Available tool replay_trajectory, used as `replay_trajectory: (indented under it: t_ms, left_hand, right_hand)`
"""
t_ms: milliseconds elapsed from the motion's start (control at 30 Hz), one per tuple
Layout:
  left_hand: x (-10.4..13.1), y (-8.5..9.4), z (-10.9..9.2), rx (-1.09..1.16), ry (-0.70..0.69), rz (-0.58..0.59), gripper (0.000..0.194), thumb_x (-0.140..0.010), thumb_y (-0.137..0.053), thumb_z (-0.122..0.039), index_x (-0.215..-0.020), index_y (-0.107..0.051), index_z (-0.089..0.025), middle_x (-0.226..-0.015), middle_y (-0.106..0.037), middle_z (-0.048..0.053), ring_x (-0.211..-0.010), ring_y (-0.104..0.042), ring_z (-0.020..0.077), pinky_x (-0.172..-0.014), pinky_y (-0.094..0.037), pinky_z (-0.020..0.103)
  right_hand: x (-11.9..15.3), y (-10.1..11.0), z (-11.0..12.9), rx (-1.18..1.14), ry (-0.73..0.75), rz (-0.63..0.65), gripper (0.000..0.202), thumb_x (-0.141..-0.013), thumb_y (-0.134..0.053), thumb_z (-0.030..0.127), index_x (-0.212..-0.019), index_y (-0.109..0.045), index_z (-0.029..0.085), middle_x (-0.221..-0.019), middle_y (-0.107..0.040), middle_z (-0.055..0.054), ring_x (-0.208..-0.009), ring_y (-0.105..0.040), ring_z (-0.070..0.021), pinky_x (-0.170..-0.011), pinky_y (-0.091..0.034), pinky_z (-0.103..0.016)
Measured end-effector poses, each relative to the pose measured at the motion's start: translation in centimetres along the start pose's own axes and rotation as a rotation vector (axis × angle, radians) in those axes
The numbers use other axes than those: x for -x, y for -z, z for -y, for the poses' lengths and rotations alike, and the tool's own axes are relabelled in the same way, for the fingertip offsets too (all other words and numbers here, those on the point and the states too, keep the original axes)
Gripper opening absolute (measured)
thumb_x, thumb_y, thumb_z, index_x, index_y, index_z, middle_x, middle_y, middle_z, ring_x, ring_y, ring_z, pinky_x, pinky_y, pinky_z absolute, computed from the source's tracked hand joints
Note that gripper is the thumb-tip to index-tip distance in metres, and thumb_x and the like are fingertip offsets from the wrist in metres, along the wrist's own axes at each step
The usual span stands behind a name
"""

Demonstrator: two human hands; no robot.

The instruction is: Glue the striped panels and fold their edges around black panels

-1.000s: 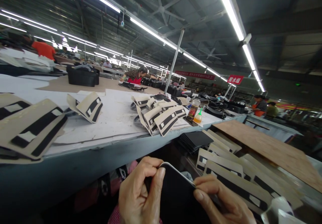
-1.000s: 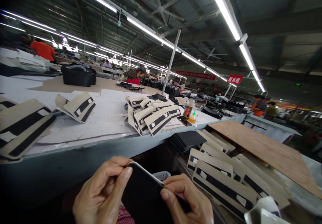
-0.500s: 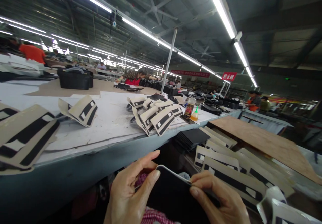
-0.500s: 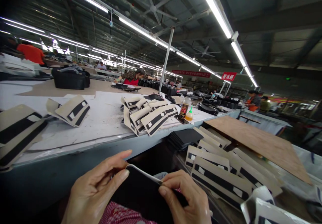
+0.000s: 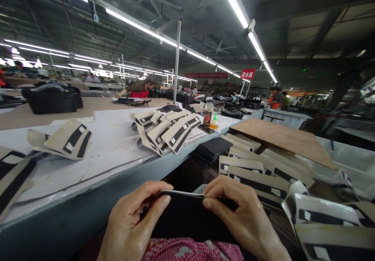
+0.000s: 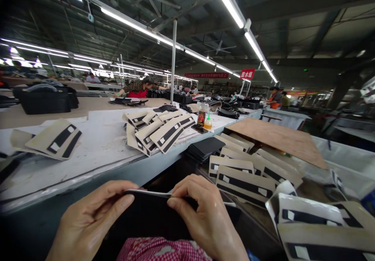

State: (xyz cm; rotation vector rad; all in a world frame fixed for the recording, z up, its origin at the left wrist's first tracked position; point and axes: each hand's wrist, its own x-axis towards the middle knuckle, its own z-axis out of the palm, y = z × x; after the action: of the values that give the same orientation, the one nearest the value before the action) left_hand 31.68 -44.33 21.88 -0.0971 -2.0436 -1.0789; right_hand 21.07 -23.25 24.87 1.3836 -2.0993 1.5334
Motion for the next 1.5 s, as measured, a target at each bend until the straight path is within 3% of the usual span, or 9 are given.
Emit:
replay_trajectory:
  t_ms: [200, 300, 500, 800, 1000, 1167, 1300, 1400, 1500]
  left_hand:
    - [-1.3, 0.8, -0.6, -0.091, -0.204, 0.103, 0.034, -0.094, -0.066, -0.017, -0.119, -0.076, -0.038, -0.084, -0.077, -0.007, -0.056, -0.068, 0.0045, -0.055, -0.052, 0.007]
    - [-1.5, 1.0, -0.9, -0.127, -0.233, 0.101, 0.029, -0.094, -0.068, -0.019, -0.114, -0.076, -0.038, -0.089, -0.079, -0.008, -0.068, -0.074, 0.0057, -0.063, -0.053, 0.006]
    - [-1.4, 1.1, -1.4, -0.182, -0.237, 0.067, 0.016, -0.094, -0.068, -0.021, -0.102, -0.073, -0.034, -0.085, -0.079, -0.009, -0.064, -0.072, 0.0043, -0.060, -0.050, 0.005]
    - [-1.7, 0.8, -1.3, -0.279, -0.426, 0.174, 0.039, -0.097, -0.059, -0.007, -0.128, -0.066, -0.030, -0.096, -0.074, -0.003, -0.083, -0.073, 0.0071, -0.079, -0.058, 0.011]
    - [-2.0, -0.5, -1.6, -0.411, -0.503, 0.198, 0.027, -0.097, -0.057, -0.009, -0.120, -0.069, -0.017, -0.088, -0.075, 0.003, -0.074, -0.072, 0.0132, -0.075, -0.062, 0.021]
    - [-2.3, -1.2, -2.2, -0.223, -0.386, 0.255, 0.021, -0.099, -0.056, -0.016, -0.094, -0.076, -0.019, -0.068, -0.070, -0.001, -0.057, -0.070, 0.0109, -0.056, -0.056, 0.015]
    - [-1.3, -1.5, -0.3, -0.253, -0.234, 0.364, 0.018, -0.097, -0.064, -0.030, -0.098, -0.081, -0.033, -0.077, -0.080, -0.005, -0.075, -0.080, 0.0143, -0.081, -0.062, 0.020]
    - [-0.9, -1.6, 1.5, -0.276, -0.155, 0.326, 0.019, -0.097, -0.064, -0.032, -0.101, -0.083, -0.033, -0.085, -0.084, -0.003, -0.081, -0.081, 0.0163, -0.081, -0.062, 0.020]
    - [-0.9, -1.8, 2.4, -0.215, -0.171, 0.243, 0.019, -0.095, -0.065, -0.025, -0.101, -0.083, -0.028, -0.082, -0.083, -0.001, -0.072, -0.080, 0.0151, -0.069, -0.061, 0.015]
  right_hand:
    - [-0.9, 0.7, 0.4, 0.069, 0.031, 0.047, 0.020, -0.089, -0.072, 0.008, -0.074, -0.065, 0.020, -0.083, -0.073, 0.002, -0.079, -0.068, -0.0152, -0.073, -0.050, -0.027]
    - [-1.1, 0.7, 0.9, 0.109, 0.062, 0.063, 0.020, -0.089, -0.071, 0.008, -0.075, -0.064, 0.020, -0.082, -0.073, 0.001, -0.079, -0.068, -0.0157, -0.073, -0.049, -0.028]
    - [-1.6, 0.5, 1.4, 0.158, 0.140, 0.071, 0.019, -0.089, -0.070, 0.006, -0.076, -0.063, 0.019, -0.082, -0.074, 0.000, -0.076, -0.067, -0.0151, -0.071, -0.047, -0.028]
    - [-2.2, 0.3, 1.5, 0.193, 0.166, 0.071, 0.021, -0.090, -0.069, 0.007, -0.075, -0.062, 0.019, -0.080, -0.072, 0.000, -0.074, -0.064, -0.0151, -0.070, -0.046, -0.029]
    - [-1.9, -0.1, 1.4, 0.166, 0.152, 0.134, 0.017, -0.091, -0.073, 0.012, -0.078, -0.064, 0.019, -0.085, -0.073, 0.000, -0.079, -0.065, -0.0154, -0.074, -0.047, -0.029]
    - [-3.1, 0.7, -0.3, -0.019, 0.137, 0.303, 0.013, -0.089, -0.079, 0.017, -0.077, -0.072, 0.018, -0.090, -0.073, 0.000, -0.084, -0.068, -0.0140, -0.077, -0.051, -0.025]
    - [-4.5, 1.1, -2.7, -0.147, 0.100, 0.531, 0.013, -0.083, -0.084, 0.028, -0.076, -0.078, 0.019, -0.089, -0.068, 0.001, -0.084, -0.067, -0.0128, -0.075, -0.053, -0.022]
    - [-4.4, 0.8, -3.7, 0.007, 0.092, 0.526, 0.005, -0.082, -0.085, 0.021, -0.086, -0.082, 0.021, -0.085, -0.069, 0.002, -0.083, -0.067, -0.0128, -0.076, -0.052, -0.022]
    - [-3.4, 0.3, -3.7, 0.209, 0.153, 0.481, 0.018, -0.085, -0.083, 0.021, -0.102, -0.082, 0.026, -0.097, -0.072, -0.001, -0.093, -0.068, -0.0154, -0.083, -0.053, -0.024]
